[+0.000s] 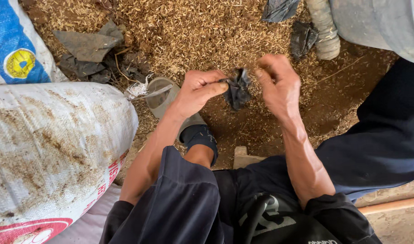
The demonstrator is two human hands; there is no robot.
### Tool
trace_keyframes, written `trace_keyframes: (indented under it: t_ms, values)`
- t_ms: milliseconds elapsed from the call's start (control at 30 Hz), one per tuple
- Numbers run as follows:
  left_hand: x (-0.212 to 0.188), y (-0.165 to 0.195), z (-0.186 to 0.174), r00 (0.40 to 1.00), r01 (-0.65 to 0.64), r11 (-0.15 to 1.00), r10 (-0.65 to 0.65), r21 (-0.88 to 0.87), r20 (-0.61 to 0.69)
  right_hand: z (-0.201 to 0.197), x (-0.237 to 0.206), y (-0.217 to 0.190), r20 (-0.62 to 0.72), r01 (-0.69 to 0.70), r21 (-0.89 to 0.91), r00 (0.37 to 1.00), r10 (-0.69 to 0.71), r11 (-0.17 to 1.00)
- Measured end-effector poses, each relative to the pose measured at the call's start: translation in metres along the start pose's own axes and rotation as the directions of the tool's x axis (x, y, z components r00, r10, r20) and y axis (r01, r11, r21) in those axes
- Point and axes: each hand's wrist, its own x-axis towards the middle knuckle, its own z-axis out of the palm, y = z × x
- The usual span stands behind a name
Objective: The person sits on the ground and repeatedly picks up dark debris from a pile of light-colored wood shavings. They separate the debris by hand and place it into a nearby bucket, continuing this process throughout the clip.
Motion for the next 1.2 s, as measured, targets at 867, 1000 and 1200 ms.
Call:
trace_keyframes:
  t_ms: [867, 1000, 1200]
  values:
    - [-0.012, 0.045, 0.031, 0.886, -0.398, 0.571, 0.442, 0.718, 0.141, -0.008, -0.004, -0.019, 0.254, 0.33, -0.028, 0.915, -0.312, 0.944]
    - [-0.01, 0.043, 0.035, 0.898, -0.393, 0.462, 0.381, 0.796, 0.222, -0.005, -0.005, -0.013, 0.222, 0.325, -0.011, 0.923, -0.315, 0.946]
    - [-0.009, 0.032, 0.032, 0.86, -0.405, 0.411, 0.475, 0.817, 0.187, -0.007, -0.006, -0.003, 0.182, 0.26, 0.061, 0.946, -0.267, 0.964]
